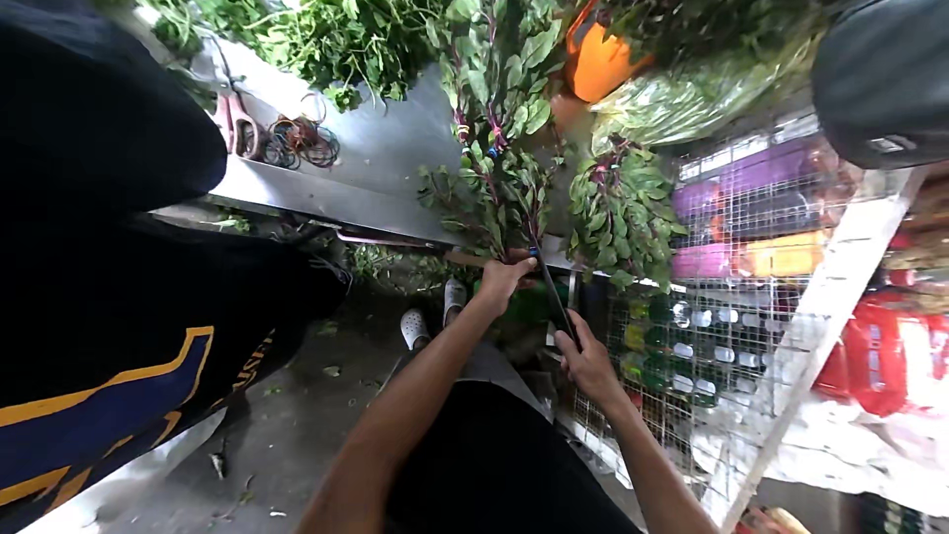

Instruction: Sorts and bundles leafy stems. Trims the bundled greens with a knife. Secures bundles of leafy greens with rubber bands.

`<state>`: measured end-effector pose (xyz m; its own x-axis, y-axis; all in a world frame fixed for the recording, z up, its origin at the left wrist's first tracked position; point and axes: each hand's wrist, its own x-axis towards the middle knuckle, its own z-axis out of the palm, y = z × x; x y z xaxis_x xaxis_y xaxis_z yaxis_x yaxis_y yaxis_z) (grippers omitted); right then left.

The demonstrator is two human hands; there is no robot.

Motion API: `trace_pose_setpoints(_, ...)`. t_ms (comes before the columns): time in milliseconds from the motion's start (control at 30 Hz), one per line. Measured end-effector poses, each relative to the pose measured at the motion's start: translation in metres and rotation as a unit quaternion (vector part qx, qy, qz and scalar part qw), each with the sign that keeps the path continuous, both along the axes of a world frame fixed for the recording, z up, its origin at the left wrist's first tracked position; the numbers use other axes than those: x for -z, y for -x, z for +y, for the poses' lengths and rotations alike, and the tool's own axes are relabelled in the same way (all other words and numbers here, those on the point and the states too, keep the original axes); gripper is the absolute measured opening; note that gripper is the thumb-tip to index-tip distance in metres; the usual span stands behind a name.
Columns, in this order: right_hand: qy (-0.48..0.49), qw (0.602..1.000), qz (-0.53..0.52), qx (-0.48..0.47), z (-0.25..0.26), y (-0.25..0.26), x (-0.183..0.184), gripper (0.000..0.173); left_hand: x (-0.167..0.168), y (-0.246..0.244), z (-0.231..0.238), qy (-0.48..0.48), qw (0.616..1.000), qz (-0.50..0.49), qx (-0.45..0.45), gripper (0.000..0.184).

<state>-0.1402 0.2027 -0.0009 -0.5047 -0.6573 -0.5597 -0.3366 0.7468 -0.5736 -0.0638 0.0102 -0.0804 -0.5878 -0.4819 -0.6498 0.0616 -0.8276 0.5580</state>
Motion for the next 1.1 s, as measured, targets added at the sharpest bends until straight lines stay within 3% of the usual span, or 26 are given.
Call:
trace_pose_setpoints(200,-0.013,1.0,-0.001,0.004,0.011,0.005,-0.003,0.059,0.005,0.005,0.0,0.025,1.0,-0.011,-0.001,0.014)
trace_pose_setpoints(467,0.011,0.99,-0.107,0.095,0.013,-0.004,0.002,0.062,0.003,0.016,0.001,0.009,1.0,-0.013,0.002,0.016)
trace_pose_setpoints(633,0.022,0.992,-0.073,0.101,0.004,-0.005,0.009,0.062,-0.005,0.019,0.003,0.028,0.999,-0.016,0.001,0.031)
trace_pose_setpoints(833,0.141,0.977,-0.024,0.157,0.004,0.005,-0.001,0.062,-0.022,0.022,-0.011,0.102,0.994,-0.017,0.024,0.034)
trace_pose_setpoints(967,0.136,0.977,0.094,0.132,-0.036,0.042,0.004,0.069,-0.01,0.025,-0.018,0.093,0.99,-0.099,0.036,0.039)
trace_pose_setpoints(1100,0.153,0.974,0.138,0.1,-0.096,0.072,0.021,0.069,-0.019,0.014,-0.01,0.12,0.984,-0.131,-0.012,0.037)
